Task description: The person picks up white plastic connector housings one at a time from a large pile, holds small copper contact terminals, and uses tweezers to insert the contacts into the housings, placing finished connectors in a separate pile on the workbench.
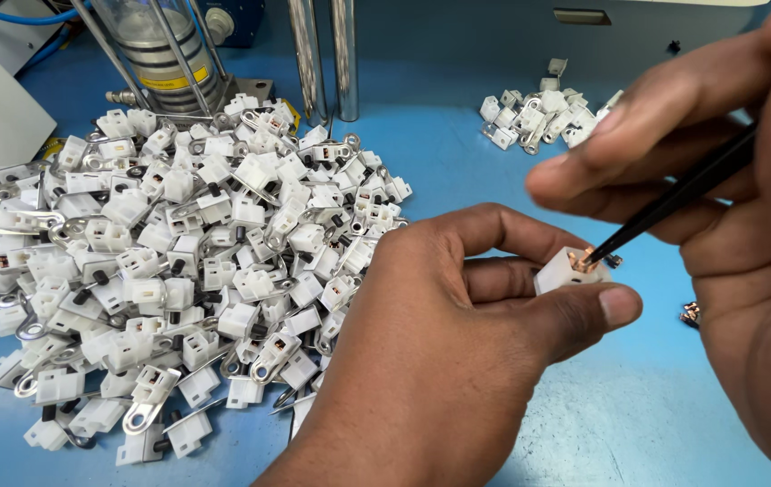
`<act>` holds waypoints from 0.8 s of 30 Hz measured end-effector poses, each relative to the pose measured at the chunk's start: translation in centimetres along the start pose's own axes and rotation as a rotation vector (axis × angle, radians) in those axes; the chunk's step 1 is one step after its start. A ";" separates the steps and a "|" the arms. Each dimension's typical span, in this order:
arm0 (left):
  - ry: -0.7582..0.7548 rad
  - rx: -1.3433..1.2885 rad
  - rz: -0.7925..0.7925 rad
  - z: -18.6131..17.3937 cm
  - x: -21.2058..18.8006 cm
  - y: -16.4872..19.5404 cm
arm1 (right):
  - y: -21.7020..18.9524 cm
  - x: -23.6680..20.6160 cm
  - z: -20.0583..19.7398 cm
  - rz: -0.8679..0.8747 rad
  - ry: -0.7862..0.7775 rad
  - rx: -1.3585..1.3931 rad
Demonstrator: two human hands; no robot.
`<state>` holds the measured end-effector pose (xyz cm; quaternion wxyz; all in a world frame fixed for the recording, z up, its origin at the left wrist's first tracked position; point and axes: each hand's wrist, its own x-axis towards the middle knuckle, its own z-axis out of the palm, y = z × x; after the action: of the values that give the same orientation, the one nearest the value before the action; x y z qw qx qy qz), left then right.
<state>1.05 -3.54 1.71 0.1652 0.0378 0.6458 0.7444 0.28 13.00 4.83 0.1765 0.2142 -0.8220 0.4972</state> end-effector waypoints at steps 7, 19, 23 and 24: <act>-0.069 -0.087 -0.027 0.2 -0.2 0.1 | 0.4 0.1 -0.6 0.009 0.023 0.048; -0.062 -0.094 -0.013 0.4 -0.1 0.2 | 0.0 0.6 -0.7 -0.109 -0.061 -0.123; -0.057 -0.145 0.033 0.5 -0.1 0.0 | 0.2 0.5 -0.9 -0.077 -0.053 -0.132; -0.058 -0.151 0.029 0.5 -0.1 0.0 | 0.3 0.5 -1.2 -0.080 -0.053 -0.128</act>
<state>1.24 -3.04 1.82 0.1752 0.0561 0.5820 0.7921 -0.19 14.10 5.32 0.1877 0.2482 -0.8472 0.4306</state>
